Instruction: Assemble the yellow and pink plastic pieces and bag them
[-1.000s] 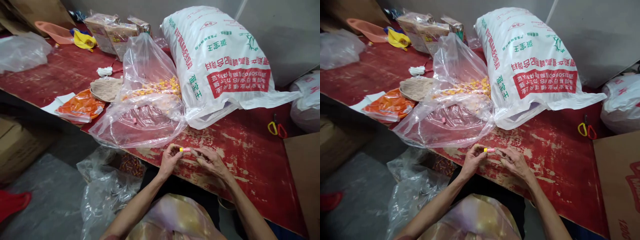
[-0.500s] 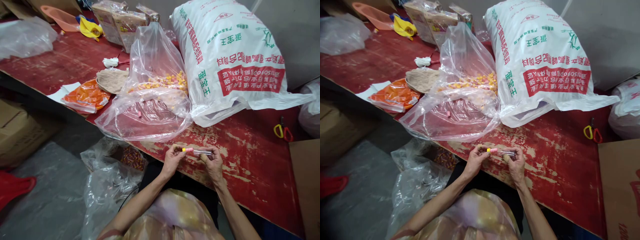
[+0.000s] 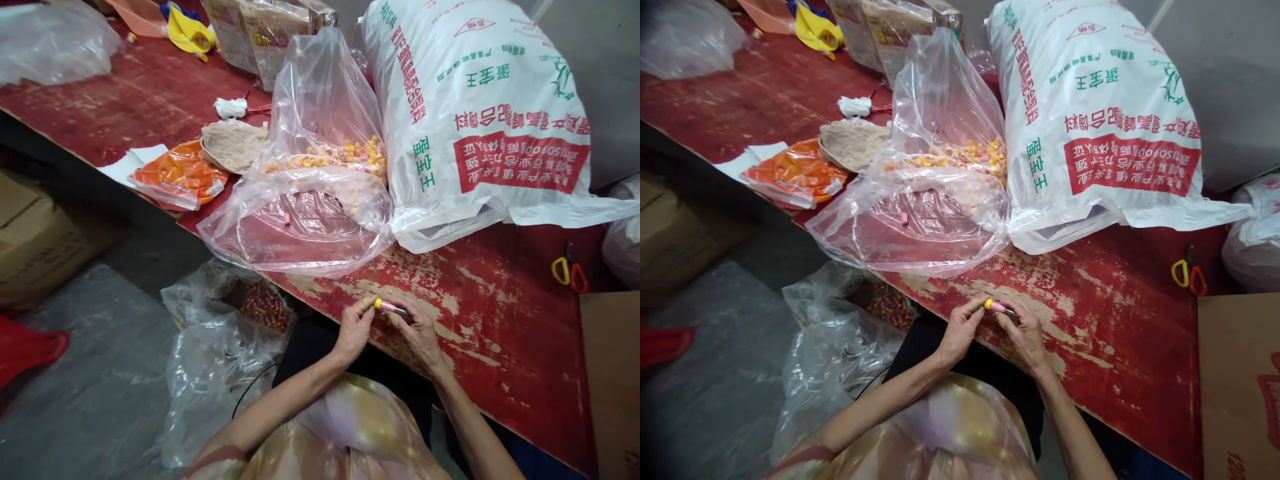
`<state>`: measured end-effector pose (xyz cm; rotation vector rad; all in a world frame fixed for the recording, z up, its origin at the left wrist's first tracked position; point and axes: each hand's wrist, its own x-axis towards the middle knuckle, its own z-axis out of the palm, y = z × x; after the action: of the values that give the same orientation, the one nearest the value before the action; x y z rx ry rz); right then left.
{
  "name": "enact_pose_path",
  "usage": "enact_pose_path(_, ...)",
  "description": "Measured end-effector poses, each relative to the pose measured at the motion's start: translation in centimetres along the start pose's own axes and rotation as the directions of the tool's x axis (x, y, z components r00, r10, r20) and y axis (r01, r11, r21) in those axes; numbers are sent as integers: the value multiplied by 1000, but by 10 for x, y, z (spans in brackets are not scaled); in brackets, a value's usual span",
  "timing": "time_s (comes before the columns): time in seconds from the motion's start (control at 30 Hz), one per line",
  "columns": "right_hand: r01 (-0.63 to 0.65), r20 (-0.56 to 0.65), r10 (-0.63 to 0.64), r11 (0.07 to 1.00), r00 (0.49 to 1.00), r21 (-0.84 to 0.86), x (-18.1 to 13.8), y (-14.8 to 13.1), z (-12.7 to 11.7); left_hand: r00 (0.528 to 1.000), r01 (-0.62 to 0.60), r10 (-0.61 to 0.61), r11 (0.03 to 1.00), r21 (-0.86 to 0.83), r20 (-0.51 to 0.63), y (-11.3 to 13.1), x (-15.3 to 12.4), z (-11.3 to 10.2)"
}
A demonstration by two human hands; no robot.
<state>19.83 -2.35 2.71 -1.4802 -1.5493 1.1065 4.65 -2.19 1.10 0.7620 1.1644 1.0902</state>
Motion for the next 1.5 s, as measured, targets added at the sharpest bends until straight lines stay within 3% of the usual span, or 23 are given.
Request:
enact_pose_path(0.2,9,-121,-8,1000,993,14,-9,4,11,995,-85,80,991,98,56,-2,-6,6)
enact_pose_path(0.4,77,-263,-122,982,957,-175,-20,9,28,988,-137,122,978,160,97,-4,-9,8)
enact_pose_path(0.47,55,-215,-105,972,971,-228,-18,8,22,985,-133,109,976,174,136,-6,-8,7)
enact_pose_path(0.53,11,-60,-29,961,998,-277,-14,6,5,964,-130,78,972,195,255,-8,-7,7)
enact_pose_path(0.63,47,184,31,912,983,-408,-6,7,-29,918,-134,24,959,252,395,-11,-5,7)
enact_pose_path(0.73,137,217,5,760,976,-635,-2,16,-59,965,-124,46,948,293,259,-16,-5,5)
enact_pose_path(0.8,162,232,24,648,972,-744,-3,25,-67,985,-50,8,968,245,171,-18,-3,1)
enact_pose_path(0.9,179,278,101,550,955,-816,-7,34,-66,976,121,-143,983,140,162,-19,-2,-6)
enact_pose_path(1.0,212,316,125,509,941,-834,-7,36,-59,971,168,-182,981,97,157,-17,-1,-9)
enact_pose_path(1.17,266,328,20,540,944,-799,-3,31,-62,977,120,-133,989,86,166,-14,2,-8)
enact_pose_path(1.23,256,299,-30,602,954,-756,-4,24,-55,978,91,-108,991,102,179,-12,2,-10)
enact_pose_path(1.37,266,270,-142,819,952,-509,-10,-5,-7,961,106,-127,989,100,245,-4,-5,-21)
enact_pose_path(1.43,328,326,-205,860,923,-390,-11,-19,18,959,124,-131,991,41,252,1,-10,-32)
enact_pose_path(1.5,379,357,-260,870,897,-317,-4,-24,27,976,125,-121,992,-15,182,6,-15,-49)
